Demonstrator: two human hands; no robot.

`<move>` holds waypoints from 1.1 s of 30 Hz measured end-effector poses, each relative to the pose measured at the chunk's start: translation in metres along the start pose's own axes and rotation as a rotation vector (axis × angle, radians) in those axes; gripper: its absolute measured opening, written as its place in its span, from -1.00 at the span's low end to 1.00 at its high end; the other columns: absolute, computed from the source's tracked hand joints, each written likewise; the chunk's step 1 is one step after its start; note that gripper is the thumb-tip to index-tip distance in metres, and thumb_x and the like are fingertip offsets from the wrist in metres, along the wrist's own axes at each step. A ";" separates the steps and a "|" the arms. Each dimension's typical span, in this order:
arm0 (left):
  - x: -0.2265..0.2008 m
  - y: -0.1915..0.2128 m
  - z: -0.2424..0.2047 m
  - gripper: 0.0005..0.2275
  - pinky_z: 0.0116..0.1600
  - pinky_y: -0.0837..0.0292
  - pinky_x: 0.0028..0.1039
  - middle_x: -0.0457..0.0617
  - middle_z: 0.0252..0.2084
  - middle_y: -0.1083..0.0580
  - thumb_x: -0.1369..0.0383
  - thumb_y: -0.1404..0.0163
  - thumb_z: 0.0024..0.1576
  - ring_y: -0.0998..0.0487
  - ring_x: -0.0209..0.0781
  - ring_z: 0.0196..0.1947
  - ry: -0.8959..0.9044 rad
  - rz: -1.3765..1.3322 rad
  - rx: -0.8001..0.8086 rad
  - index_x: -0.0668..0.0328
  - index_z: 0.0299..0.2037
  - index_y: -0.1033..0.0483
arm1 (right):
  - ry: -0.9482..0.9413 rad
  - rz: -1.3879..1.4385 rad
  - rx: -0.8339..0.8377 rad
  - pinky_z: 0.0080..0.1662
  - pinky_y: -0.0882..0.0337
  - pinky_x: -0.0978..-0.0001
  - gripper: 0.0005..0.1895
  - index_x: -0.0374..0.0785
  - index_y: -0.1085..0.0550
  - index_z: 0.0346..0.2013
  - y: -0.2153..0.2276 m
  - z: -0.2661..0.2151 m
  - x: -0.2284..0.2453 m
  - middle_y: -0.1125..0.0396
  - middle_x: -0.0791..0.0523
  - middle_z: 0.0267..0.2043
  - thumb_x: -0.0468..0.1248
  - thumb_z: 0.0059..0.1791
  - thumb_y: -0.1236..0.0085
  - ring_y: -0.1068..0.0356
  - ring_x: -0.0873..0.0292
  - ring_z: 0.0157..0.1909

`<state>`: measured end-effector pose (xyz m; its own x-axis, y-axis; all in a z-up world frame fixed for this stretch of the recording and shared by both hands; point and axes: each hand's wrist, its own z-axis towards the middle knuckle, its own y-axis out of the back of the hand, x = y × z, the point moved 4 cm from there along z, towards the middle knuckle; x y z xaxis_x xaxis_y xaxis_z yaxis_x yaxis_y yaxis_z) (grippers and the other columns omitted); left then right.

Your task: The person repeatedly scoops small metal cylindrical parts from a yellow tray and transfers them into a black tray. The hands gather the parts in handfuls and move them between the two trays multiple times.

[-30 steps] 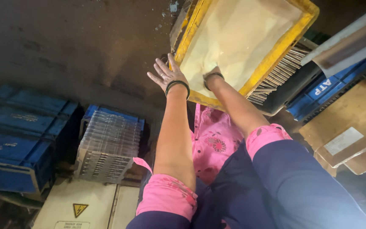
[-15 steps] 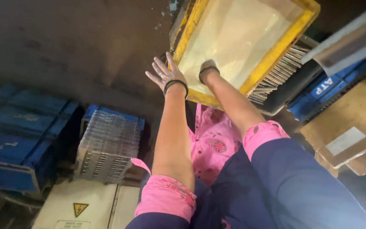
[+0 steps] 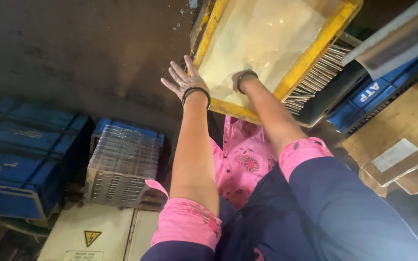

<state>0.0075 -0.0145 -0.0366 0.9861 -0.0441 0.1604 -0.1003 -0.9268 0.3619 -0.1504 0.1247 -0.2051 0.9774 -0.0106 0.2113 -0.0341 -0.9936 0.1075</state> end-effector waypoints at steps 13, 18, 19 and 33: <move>0.000 0.001 -0.002 -0.20 0.42 0.66 0.34 0.28 0.58 0.38 0.36 0.11 0.20 0.35 0.15 0.59 0.026 -0.049 -0.022 -0.05 0.54 0.46 | 0.224 0.677 -0.399 0.01 -0.45 0.14 -0.31 -0.21 -0.37 0.18 0.051 -0.100 -0.002 -0.46 -0.05 -0.03 -0.07 -0.15 -0.41 -0.45 -0.04 -0.02; -0.001 0.004 -0.008 -0.14 0.42 0.67 0.31 0.31 0.57 0.42 0.37 0.07 0.16 0.39 0.15 0.59 0.034 -0.042 0.032 -0.03 0.54 0.51 | 0.477 1.824 -0.513 -0.17 -0.58 0.32 0.12 0.16 0.17 0.42 0.030 -0.142 -0.028 -0.38 0.19 0.04 -0.36 -0.22 -0.34 -0.43 0.27 -0.12; -0.002 0.004 -0.008 -0.14 0.42 0.68 0.31 0.31 0.57 0.42 0.36 0.07 0.17 0.39 0.14 0.59 0.037 -0.053 0.036 -0.02 0.54 0.51 | 0.458 1.888 -0.592 -0.15 -0.58 0.32 0.06 0.09 0.09 0.41 0.030 -0.146 -0.036 -0.39 0.15 0.00 -0.37 -0.21 -0.36 -0.45 0.23 -0.11; -0.005 0.006 -0.010 -0.11 0.41 0.73 0.29 0.28 0.57 0.47 0.40 0.05 0.13 0.46 0.10 0.59 0.062 -0.052 0.036 -0.03 0.52 0.55 | 0.378 2.468 -1.069 -0.29 -0.48 0.13 -0.55 -0.27 -0.37 -0.09 0.078 -0.028 -0.191 -0.35 0.06 -0.25 -0.35 -0.12 -0.47 -0.40 0.08 -0.25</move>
<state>0.0006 -0.0161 -0.0258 0.9796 0.0266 0.1992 -0.0432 -0.9401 0.3383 -0.3456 0.0520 -0.2099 -0.7649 -0.1792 0.6187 -0.4225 0.8646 -0.2720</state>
